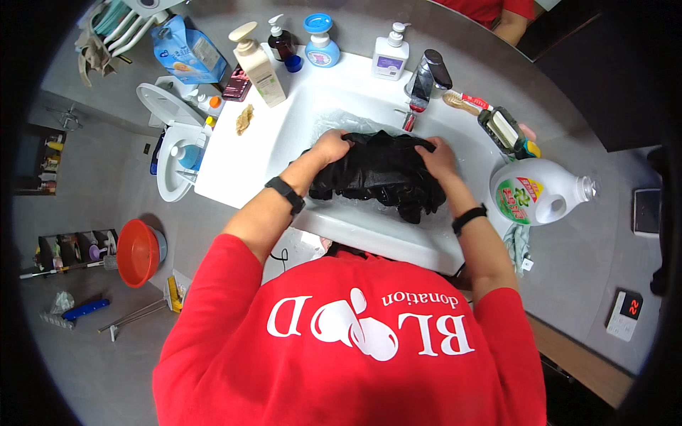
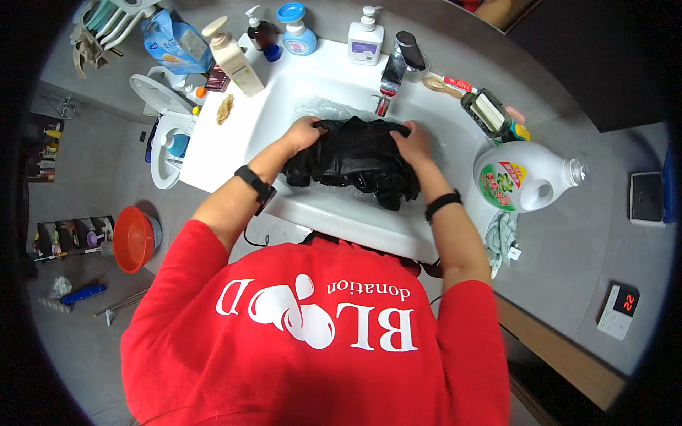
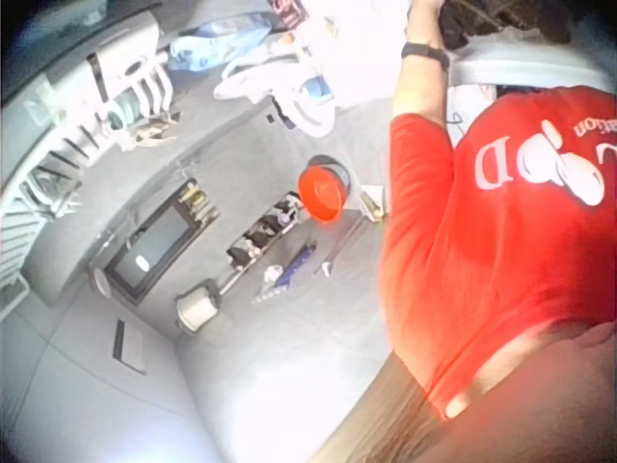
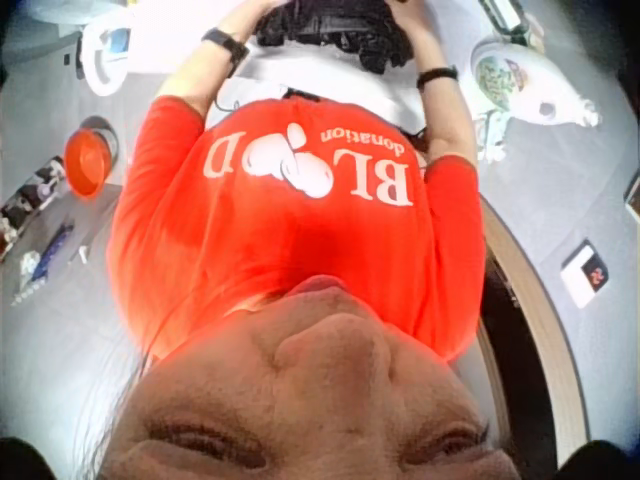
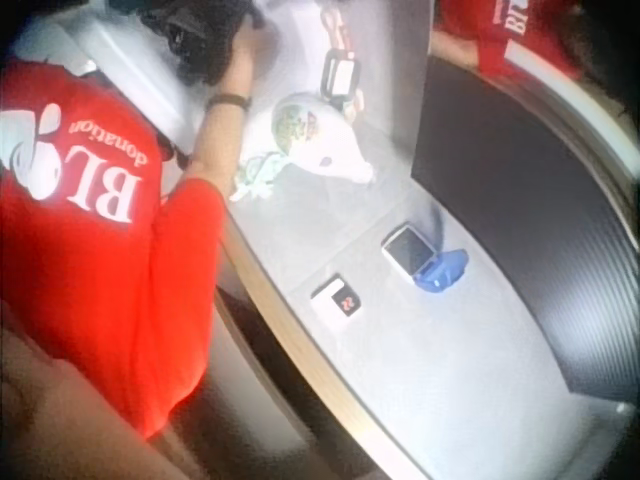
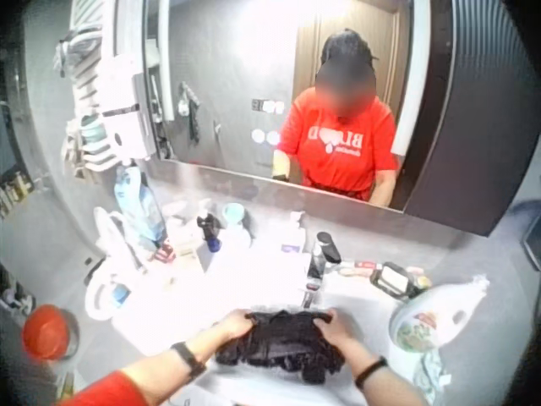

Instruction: The person hand washes a black garment in a white sink. They turn on the faucet, submerge the garment, rub and squeeze it repeatedly under running water, then wring it out and rinse it again.

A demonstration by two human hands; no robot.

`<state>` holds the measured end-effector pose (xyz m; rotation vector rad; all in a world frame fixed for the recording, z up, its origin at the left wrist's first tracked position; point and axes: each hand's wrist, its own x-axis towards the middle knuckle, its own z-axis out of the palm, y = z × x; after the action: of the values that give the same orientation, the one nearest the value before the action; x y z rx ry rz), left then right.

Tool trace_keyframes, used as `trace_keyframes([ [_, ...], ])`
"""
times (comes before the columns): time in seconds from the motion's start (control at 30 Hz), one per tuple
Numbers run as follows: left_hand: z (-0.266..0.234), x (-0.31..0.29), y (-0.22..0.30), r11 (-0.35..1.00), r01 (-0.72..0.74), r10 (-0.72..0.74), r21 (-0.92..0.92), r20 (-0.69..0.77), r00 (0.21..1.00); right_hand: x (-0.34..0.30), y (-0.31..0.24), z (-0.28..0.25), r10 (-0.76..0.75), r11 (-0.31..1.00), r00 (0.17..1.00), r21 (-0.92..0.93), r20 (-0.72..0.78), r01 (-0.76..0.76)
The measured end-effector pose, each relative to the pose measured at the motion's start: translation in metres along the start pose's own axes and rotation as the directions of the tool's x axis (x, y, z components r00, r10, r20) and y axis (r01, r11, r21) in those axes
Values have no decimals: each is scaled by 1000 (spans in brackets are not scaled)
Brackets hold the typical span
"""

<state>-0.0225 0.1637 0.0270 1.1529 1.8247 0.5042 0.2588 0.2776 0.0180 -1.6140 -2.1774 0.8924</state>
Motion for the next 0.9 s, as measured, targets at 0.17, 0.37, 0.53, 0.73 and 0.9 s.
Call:
trace_keyframes([
  [0.17,70,29,-4,988,-77,105,136,-204,973,-23,8,84,-39,904,995,-422,88,73],
  [0.37,105,59,-42,951,-12,16,309,-10,1000,0,31,95,-292,832,924,-410,248,373],
  [0.53,104,91,-40,389,254,-238,-886,169,956,29,2,115,264,932,959,230,103,-281],
  [0.73,95,65,-12,-83,432,-159,-898,440,884,-66,-76,91,-288,867,955,441,68,230],
  [0.9,108,26,6,164,255,-201,-953,221,954,-16,-75,92,19,974,997,225,81,-36],
])
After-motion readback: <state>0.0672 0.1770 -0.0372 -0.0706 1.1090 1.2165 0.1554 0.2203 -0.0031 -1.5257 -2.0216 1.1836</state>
